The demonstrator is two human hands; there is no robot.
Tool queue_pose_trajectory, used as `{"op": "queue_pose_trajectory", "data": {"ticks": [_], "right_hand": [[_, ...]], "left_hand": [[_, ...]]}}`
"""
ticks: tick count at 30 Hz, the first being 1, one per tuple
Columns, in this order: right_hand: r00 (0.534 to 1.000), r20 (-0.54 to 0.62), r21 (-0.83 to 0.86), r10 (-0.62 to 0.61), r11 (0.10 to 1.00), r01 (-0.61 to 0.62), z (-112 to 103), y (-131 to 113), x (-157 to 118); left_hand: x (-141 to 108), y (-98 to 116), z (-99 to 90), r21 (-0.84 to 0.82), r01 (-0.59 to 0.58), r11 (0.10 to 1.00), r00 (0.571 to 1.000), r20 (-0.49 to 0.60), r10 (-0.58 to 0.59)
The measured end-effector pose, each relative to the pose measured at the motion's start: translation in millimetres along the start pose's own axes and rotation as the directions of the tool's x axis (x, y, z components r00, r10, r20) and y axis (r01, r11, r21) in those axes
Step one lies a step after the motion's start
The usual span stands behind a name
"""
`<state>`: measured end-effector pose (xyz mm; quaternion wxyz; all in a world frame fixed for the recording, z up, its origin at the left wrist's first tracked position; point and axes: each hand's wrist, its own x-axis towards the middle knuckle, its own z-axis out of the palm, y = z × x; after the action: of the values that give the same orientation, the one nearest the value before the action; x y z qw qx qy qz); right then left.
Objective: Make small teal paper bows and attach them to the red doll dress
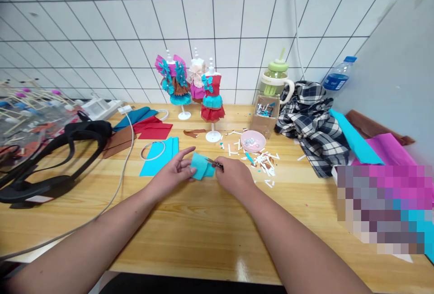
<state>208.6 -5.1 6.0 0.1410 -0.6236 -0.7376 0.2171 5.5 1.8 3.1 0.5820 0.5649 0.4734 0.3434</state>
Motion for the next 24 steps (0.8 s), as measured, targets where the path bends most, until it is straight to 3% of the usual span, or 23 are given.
{"op": "queue_pose_trajectory", "data": {"ticks": [6,14,17,20,22,24], "right_hand": [[0.999,0.0,-0.045,0.046,0.998,-0.046,-2,0,-1],[0.995,0.067,-0.094,-0.076,0.992,0.082,2,-1,-2],[0.999,0.02,-0.124,-0.041,0.991,0.043,1,0,-2],[0.999,-0.045,-0.106,-0.009,0.994,0.004,0,2,-1],[0.997,-0.076,-0.078,-0.019,0.997,0.013,0,2,0],[0.993,-0.086,-0.059,-0.08,0.995,0.075,3,1,-1]], "left_hand": [[0,-9,-3.6,0.457,-0.127,0.881,0.987,-0.03,0.157],[0,-10,-5.7,0.585,-0.087,0.807,0.979,-0.098,0.176],[-1,0,-13.6,0.742,-0.098,0.663,0.966,-0.089,0.242],[-2,15,-35.0,0.893,-0.058,0.447,0.932,-0.113,0.345],[-2,22,-54.9,0.953,0.03,0.3,0.929,-0.138,0.345],[-1,24,-74.7,0.966,0.194,0.173,0.937,-0.235,0.258]]}}
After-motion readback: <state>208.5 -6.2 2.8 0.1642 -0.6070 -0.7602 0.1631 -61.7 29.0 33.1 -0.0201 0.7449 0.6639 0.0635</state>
